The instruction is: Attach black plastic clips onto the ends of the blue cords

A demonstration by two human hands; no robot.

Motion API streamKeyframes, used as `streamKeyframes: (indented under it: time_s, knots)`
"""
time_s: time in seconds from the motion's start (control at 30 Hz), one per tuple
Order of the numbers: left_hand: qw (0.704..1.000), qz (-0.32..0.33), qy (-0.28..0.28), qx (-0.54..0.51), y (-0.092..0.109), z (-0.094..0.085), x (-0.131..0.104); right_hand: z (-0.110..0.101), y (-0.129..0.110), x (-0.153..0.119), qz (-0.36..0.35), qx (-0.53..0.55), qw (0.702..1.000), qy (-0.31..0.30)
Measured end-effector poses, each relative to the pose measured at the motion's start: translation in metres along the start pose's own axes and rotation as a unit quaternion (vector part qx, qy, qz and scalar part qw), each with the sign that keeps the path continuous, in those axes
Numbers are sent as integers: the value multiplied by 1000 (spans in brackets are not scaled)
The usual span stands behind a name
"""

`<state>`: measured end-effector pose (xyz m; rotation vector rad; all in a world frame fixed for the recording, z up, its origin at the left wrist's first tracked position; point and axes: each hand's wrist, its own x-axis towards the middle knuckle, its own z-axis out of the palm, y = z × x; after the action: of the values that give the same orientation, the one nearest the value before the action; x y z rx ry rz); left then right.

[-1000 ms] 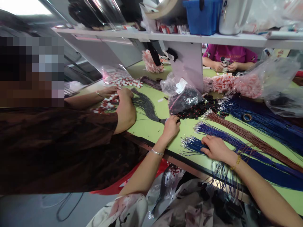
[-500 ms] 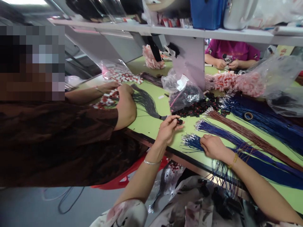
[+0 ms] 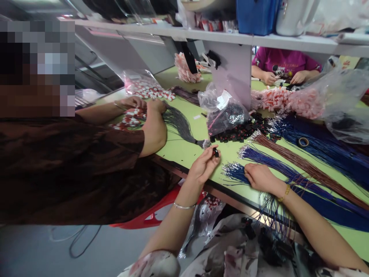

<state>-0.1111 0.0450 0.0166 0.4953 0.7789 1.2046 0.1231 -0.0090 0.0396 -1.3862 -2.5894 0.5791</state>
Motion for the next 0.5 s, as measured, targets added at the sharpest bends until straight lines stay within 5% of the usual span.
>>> streamKeyframes:
  time_s: [0.27,0.5]
  knots:
    - [999,-11,-20,29,-13,10,-10,-9,-3,9,52,298,945,125]
    - [997,-49,-55,-3,-25,22,-21,-10,-28,38,55,371,911,174]
